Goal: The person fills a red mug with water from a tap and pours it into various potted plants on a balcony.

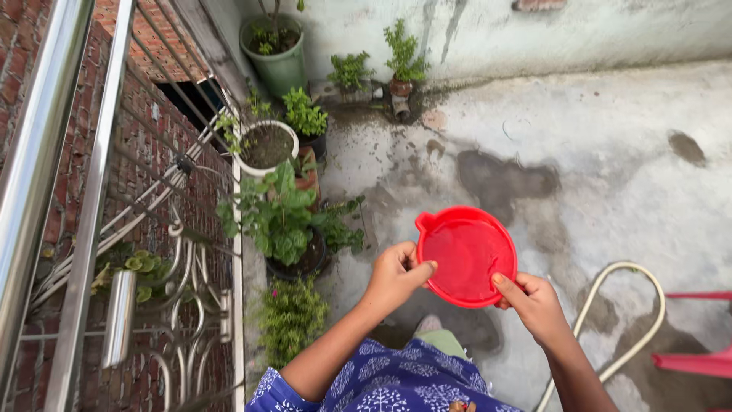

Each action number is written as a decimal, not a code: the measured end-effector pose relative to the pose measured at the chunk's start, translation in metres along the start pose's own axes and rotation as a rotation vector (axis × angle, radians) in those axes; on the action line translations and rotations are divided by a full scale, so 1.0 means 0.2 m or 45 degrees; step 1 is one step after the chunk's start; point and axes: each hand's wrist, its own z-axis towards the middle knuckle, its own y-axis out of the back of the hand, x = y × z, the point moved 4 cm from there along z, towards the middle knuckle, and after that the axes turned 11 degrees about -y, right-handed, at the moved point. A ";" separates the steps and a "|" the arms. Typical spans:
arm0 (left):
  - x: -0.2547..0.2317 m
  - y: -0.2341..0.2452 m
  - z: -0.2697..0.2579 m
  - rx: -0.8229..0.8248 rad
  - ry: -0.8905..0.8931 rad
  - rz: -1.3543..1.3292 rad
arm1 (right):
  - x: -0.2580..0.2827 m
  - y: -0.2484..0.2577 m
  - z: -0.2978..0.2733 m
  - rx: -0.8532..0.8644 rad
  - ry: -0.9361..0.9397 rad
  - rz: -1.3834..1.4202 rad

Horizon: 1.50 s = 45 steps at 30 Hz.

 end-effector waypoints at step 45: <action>0.92 1.16 1.97 -1.474 -0.120 -0.097 | 0.80 -1.14 3.56 1.060 -0.115 -0.005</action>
